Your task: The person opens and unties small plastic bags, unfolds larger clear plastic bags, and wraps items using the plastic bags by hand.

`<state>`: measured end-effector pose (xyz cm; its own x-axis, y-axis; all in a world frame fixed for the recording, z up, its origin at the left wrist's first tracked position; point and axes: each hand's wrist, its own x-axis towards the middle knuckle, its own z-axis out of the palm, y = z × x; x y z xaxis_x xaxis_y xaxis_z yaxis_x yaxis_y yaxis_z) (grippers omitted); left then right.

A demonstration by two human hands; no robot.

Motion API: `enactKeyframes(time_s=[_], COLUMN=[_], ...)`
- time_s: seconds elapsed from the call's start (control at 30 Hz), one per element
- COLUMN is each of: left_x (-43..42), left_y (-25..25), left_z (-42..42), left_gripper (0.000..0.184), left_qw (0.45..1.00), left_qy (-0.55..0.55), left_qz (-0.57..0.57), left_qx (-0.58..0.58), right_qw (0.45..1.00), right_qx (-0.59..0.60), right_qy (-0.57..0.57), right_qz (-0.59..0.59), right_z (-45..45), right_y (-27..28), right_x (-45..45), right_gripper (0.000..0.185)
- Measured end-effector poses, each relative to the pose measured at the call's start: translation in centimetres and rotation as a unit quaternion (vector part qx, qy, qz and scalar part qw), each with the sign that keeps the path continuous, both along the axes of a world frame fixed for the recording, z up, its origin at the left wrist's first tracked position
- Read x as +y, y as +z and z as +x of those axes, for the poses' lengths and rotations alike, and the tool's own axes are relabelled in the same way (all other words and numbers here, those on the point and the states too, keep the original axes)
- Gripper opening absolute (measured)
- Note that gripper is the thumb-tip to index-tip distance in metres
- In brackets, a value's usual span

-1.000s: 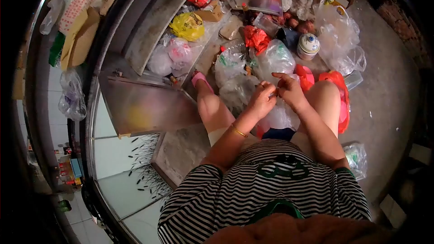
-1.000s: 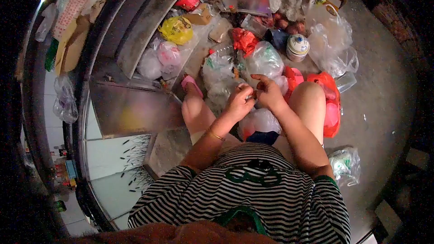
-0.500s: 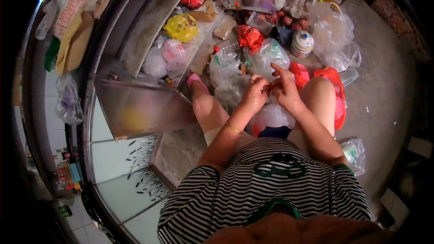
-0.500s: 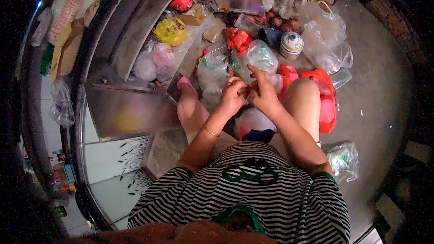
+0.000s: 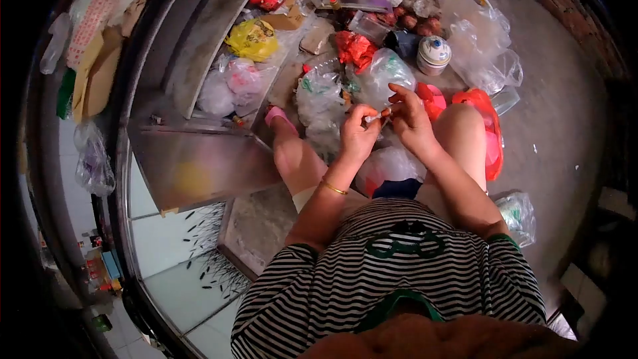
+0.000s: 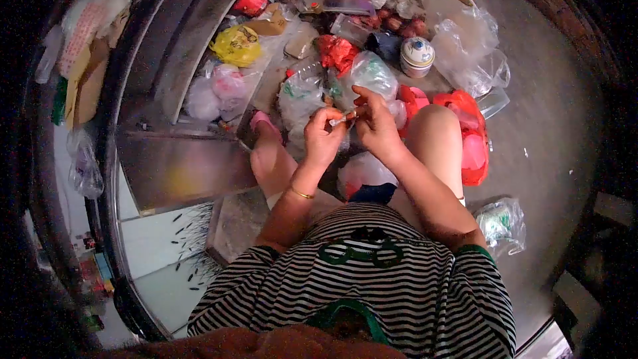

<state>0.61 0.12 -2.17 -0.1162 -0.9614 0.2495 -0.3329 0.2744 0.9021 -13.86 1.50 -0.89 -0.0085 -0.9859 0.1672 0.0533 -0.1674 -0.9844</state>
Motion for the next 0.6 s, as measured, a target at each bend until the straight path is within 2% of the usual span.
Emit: enactKeyframes(time_s=[0.3, 0.47, 0.6], left_x=[-0.1, 0.0, -0.1], left_y=[0.1, 0.2, 0.3], left_z=[-0.4, -0.7, -1.1], left_gripper=[0.022, 0.021, 0.017], left_qw=[0.991, 0.991, 0.983], left_qy=[-0.073, -0.085, -0.099], left_qz=[-0.099, -0.085, -0.14], left_qx=[-0.051, -0.052, -0.062], right_qw=[0.991, 0.993, 0.991], right_qx=[0.126, 0.109, 0.134], right_qy=[-0.039, -0.038, -0.025], right_qz=[-0.032, 0.007, 0.019], right_z=[-0.4, 0.1, 0.0], right_y=[-0.2, -1.1, -0.7], right_x=[0.0, 0.0, 0.2], right_gripper=[0.068, 0.072, 0.067])
